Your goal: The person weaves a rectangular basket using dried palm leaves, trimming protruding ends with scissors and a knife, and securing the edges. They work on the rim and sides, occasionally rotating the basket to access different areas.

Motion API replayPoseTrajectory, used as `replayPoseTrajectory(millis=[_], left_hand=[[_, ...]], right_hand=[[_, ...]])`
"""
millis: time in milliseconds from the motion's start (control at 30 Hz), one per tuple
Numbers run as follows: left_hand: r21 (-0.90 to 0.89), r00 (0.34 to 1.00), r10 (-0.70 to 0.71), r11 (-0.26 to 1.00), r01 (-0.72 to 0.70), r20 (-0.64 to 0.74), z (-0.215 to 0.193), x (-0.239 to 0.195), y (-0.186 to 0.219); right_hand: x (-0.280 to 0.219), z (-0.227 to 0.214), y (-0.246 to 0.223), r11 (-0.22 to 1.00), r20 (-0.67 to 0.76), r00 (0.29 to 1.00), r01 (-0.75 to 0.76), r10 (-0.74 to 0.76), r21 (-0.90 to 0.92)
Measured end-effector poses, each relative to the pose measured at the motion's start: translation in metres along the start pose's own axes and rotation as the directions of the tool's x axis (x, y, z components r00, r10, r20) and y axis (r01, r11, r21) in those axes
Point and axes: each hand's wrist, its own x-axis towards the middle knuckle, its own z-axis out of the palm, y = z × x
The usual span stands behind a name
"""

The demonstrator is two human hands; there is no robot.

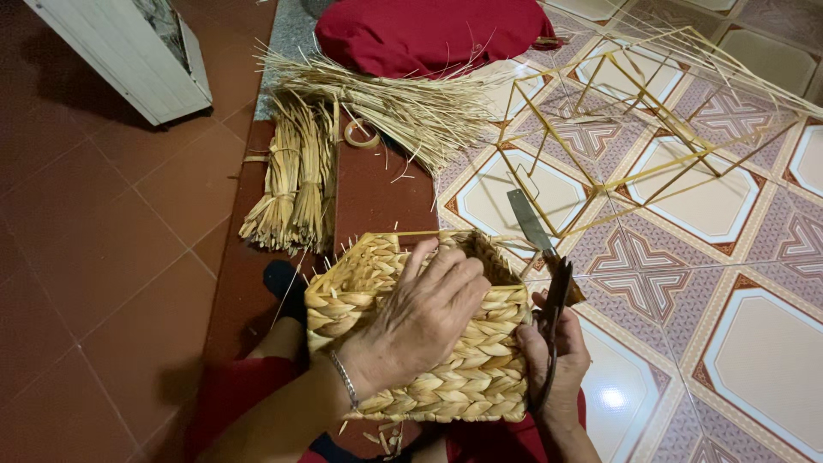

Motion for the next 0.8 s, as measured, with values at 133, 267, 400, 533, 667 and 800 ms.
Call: replayPoseTrajectory(millis=[133, 267, 400, 533, 667, 800], left_hand=[[-0.026, 0.999, -0.021, 0.999, 0.022, 0.03, -0.001, -0.004, 0.004], [-0.019, 1.0, -0.031, 0.999, 0.031, 0.005, -0.003, -0.01, 0.009], [-0.004, 0.999, -0.021, 1.0, 0.021, 0.024, -0.004, -0.02, 0.011], [0.011, 0.997, -0.02, 1.0, 0.019, 0.076, 0.001, -0.023, 0.008], [0.039, 0.998, 0.007, 0.999, -0.009, 0.063, 0.004, -0.026, 0.01], [0.094, 0.996, 0.053, 0.994, -0.06, 0.074, 0.005, -0.031, 0.009]], right_hand=[[-0.001, 0.001, 0.0, 1.0, -0.01, 1.0, 0.005, -0.006, -0.017], [0.0, 0.002, -0.002, 0.999, -0.013, 1.0, 0.008, -0.008, -0.037], [-0.003, 0.003, -0.003, 1.0, -0.019, 1.0, -0.022, 0.022, -0.001], [-0.006, 0.003, -0.005, 0.998, -0.018, 0.999, -0.05, 0.051, 0.032], [-0.007, 0.002, -0.006, 0.999, -0.009, 0.999, -0.031, 0.032, 0.018], [-0.011, 0.002, -0.007, 0.996, -0.007, 0.999, -0.054, 0.054, 0.067]])
